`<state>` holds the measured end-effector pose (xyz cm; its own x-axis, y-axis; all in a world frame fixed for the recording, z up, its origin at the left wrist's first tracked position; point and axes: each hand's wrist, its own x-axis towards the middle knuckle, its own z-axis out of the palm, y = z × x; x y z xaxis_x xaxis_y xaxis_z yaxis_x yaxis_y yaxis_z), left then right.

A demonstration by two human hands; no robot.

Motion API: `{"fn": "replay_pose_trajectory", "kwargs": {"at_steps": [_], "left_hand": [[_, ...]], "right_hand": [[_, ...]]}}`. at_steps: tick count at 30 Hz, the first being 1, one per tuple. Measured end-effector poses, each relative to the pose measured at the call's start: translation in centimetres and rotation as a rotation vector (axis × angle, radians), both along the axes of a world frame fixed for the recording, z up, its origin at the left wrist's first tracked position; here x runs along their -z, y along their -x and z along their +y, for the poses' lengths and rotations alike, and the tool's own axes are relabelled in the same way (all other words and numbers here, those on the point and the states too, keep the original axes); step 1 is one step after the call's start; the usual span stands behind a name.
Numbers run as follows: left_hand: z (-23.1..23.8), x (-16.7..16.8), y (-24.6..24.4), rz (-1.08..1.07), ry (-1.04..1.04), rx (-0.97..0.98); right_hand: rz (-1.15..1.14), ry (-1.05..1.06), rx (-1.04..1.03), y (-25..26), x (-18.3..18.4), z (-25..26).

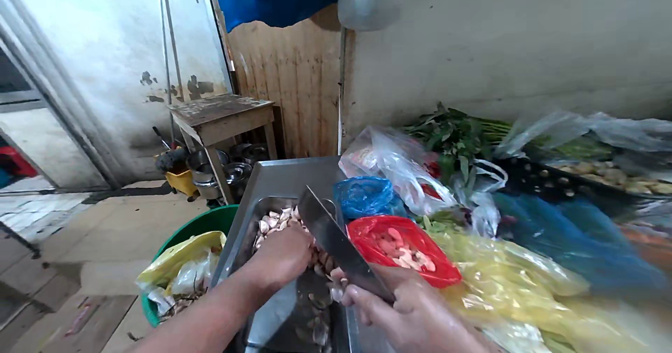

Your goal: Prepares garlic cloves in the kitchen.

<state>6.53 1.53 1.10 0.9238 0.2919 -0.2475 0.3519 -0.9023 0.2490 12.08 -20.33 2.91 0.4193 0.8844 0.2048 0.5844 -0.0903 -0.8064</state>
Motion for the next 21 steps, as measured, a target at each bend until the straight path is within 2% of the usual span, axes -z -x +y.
{"fn": "replay_pose_trajectory", "kwargs": {"at_steps": [5, 9, 12, 14, 18, 21], "left_hand": [[-1.0, 0.2, -0.7, 0.09, -0.077, -0.025], [0.2, 0.6, -1.0, 0.052, 0.046, -0.093], [0.9, 0.4, -0.7, 0.032, 0.011, -0.159], [0.5, 0.2, -0.8, 0.033, -0.039, -0.102], [-0.8, 0.4, -1.0, 0.024, -0.168, 0.128], [-0.5, 1.1, -1.8, 0.05, -0.203, 0.114]], "right_hand": [[0.179, 0.046, 0.083, 0.0, -0.4, 0.3], [0.163, 0.04, 0.112, -0.4, -0.1, 0.4], [0.134, 0.016, 0.159, -0.6, 0.4, 0.7], [0.11, 0.038, 0.185, -0.6, 0.5, 0.8], [0.054, 0.058, 0.2, -0.8, 0.7, 1.1], [0.049, 0.052, 0.232, -1.1, 1.0, 1.3]]}}
